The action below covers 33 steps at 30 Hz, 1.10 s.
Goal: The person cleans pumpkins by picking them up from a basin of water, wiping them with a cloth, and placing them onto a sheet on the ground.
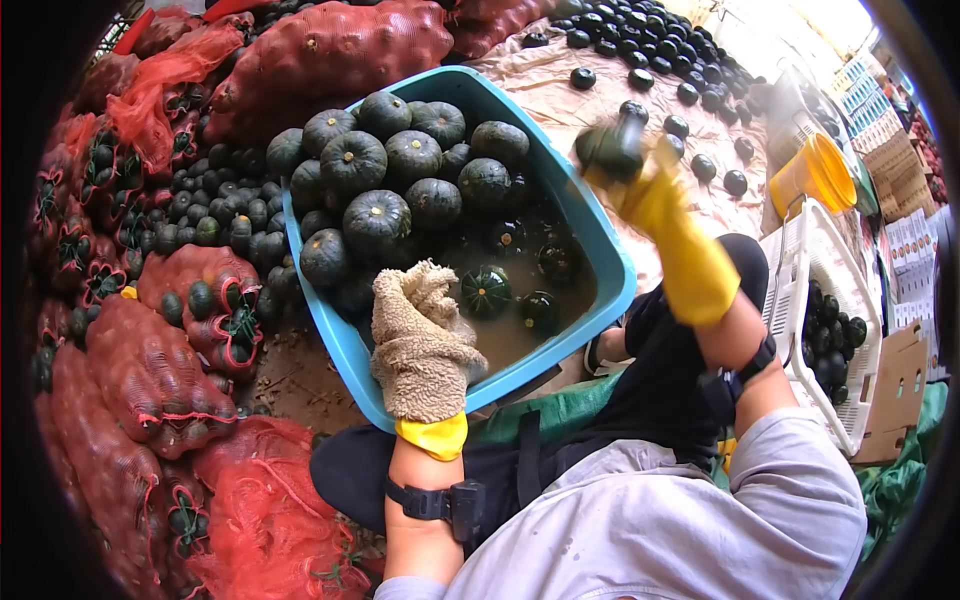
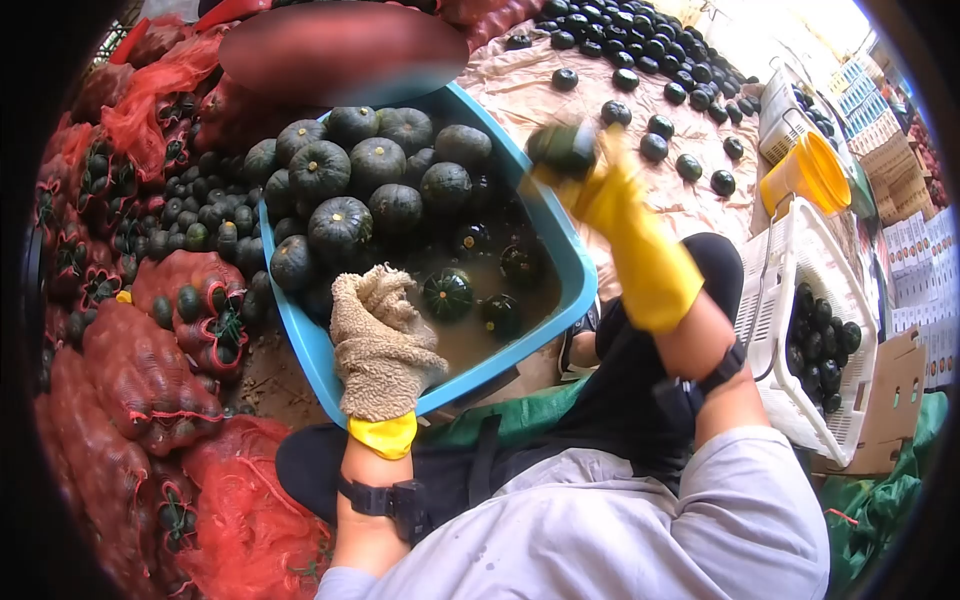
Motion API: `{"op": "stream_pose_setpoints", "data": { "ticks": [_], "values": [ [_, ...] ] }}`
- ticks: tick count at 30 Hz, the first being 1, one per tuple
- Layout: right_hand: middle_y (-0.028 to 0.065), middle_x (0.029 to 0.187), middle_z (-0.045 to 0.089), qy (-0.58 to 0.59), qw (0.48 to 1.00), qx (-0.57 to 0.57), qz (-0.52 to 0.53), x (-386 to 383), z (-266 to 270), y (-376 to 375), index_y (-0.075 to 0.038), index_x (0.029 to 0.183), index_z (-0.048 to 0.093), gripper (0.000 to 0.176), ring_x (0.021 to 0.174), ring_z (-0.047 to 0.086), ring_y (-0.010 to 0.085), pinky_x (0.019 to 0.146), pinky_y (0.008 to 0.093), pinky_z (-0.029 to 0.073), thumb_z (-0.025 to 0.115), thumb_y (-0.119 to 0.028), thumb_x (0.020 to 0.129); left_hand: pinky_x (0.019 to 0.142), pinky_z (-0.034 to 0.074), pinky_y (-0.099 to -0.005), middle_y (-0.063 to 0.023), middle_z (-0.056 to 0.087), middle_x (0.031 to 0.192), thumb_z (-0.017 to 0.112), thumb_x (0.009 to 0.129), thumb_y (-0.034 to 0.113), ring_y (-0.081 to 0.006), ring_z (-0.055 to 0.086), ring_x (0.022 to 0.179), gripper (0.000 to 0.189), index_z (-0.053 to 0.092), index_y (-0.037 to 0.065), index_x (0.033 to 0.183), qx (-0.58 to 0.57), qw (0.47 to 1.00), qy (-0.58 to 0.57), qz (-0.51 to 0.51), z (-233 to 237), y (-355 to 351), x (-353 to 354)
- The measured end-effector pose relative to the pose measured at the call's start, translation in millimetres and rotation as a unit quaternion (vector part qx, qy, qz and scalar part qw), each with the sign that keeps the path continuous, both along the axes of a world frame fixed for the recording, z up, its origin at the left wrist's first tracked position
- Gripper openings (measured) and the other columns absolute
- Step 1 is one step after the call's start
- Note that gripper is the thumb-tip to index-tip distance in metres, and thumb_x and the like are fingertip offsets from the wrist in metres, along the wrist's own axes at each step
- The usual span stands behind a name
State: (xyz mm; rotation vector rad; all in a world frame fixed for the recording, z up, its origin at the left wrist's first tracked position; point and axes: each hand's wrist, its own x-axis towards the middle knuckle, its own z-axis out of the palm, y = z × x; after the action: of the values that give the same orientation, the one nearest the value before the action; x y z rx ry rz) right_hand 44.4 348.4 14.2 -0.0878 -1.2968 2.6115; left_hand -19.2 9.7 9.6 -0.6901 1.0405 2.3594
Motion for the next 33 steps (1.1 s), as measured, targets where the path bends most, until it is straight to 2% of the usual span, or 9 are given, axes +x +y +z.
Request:
{"op": "stream_pose_setpoints", "data": {
  "ticks": [7,12,15,18,20,21,25,28,33],
  "values": [
    [0.0107,0.135,0.071,-0.017,0.838,0.513,0.185,-60.4,29.4,17.2,-0.013,0.144,0.067,0.038,0.125,0.068,0.0184,0.108,0.0362,0.053,0.059,-0.021,0.108,0.119,0.044,-0.0369,-0.01,0.066,0.143,0.043,0.114,0.024,-0.0216,0.06,0.138,0.038,0.056,0.006,0.145,-0.12,0.978,0.164,-0.057,7.6,6.6,11.6],
    [0.0262,0.165,0.044,-0.147,0.593,0.744,0.269,-38.9,-74.1,-156.8,-0.018,0.158,0.054,0.082,0.145,0.052,0.0466,0.118,0.0486,0.047,0.085,-0.039,0.085,0.13,0.032,-0.0396,-0.0149,0.043,0.165,0.046,0.106,0.009,-0.0261,0.039,0.157,0.057,0.035,0.008,0.162,-0.038,0.977,0.179,-0.112,16.9,0.0,13.4],
    [0.0269,0.158,0.054,-0.197,0.576,0.726,0.319,-70.8,-102.3,-178.4,-0.015,0.157,0.055,0.091,0.142,0.055,0.0466,0.115,0.0504,0.049,0.089,-0.046,0.079,0.129,0.035,-0.0397,-0.0155,0.045,0.163,0.057,0.098,0.006,-0.0268,0.041,0.157,0.067,0.033,0.009,0.161,-0.411,0.784,0.383,-0.263,5.1,0.2,20.8],
    [0.0236,0.15,0.061,-0.089,0.701,0.648,0.282,-73.0,-131.5,-143.4,-0.013,0.153,0.058,0.083,0.139,0.058,0.0397,0.114,0.0482,0.049,0.089,-0.043,0.081,0.129,0.036,-0.0396,-0.0158,0.047,0.162,0.062,0.094,0.006,-0.0266,0.043,0.156,0.073,0.031,0.009,0.161,-0.568,0.61,0.45,-0.322,-18.7,-6.8,16.6],
    [0.0182,0.149,0.063,0.021,0.809,0.515,0.284,-63.0,-135.2,-107.6,-0.01,0.152,0.058,0.072,0.137,0.061,0.0339,0.116,0.0458,0.047,0.083,-0.037,0.091,0.128,0.037,-0.0401,-0.016,0.051,0.159,0.07,0.092,0.012,-0.0253,0.048,0.151,0.076,0.035,0.009,0.159,-0.271,0.89,0.308,-0.2,-7.0,-1.1,12.7],
    [0.0166,0.15,0.062,0.154,0.733,0.632,0.2,-65.2,-120.6,-104.9,-0.01,0.152,0.058,0.064,0.138,0.06,0.0316,0.118,0.0448,0.046,0.08,-0.031,0.096,0.124,0.04,-0.0405,-0.0156,0.056,0.152,0.074,0.09,0.016,-0.0271,0.052,0.146,0.071,0.042,0.009,0.153,-0.353,0.824,0.398,-0.194,-6.6,-0.2,7.7],
    [0.0177,0.146,0.062,-0.115,0.958,0.232,0.126,-12.5,-57.6,-160.6,-0.008,0.152,0.054,0.07,0.14,0.058,0.0313,0.121,0.0423,0.043,0.083,-0.039,0.096,0.111,0.053,-0.042,-0.0144,0.074,0.124,0.088,0.082,0.028,-0.034,0.066,0.127,0.054,0.07,0.006,0.128,-0.615,0.416,0.654,-0.142,-4.1,-2.9,-5.1],
    [0.0222,0.15,0.058,-0.056,0.867,0.494,-0.034,-3.4,-38.4,-179.3,-0.011,0.15,0.057,0.064,0.14,0.057,0.0384,0.12,0.0464,0.043,0.081,-0.035,0.095,0.103,0.056,-0.0441,-0.0177,0.075,0.116,0.081,0.083,0.029,-0.035,0.071,0.114,0.047,0.071,0.005,0.122,-0.449,0.662,0.583,-0.143,0.3,18.2,14.2],
    [0.0216,0.145,0.062,-0.125,0.915,0.379,-0.062,0.0,-40.3,-199.5,-0.011,0.144,0.063,0.065,0.14,0.057,0.0381,0.119,0.0472,0.044,0.087,-0.034,0.088,0.109,0.051,-0.043,-0.0144,0.071,0.125,0.065,0.098,0.034,-0.0313,0.067,0.12,0.043,0.063,0.008,0.132,-0.333,0.737,0.55,-0.206,-4.9,13.7,18.9]
  ]
}}
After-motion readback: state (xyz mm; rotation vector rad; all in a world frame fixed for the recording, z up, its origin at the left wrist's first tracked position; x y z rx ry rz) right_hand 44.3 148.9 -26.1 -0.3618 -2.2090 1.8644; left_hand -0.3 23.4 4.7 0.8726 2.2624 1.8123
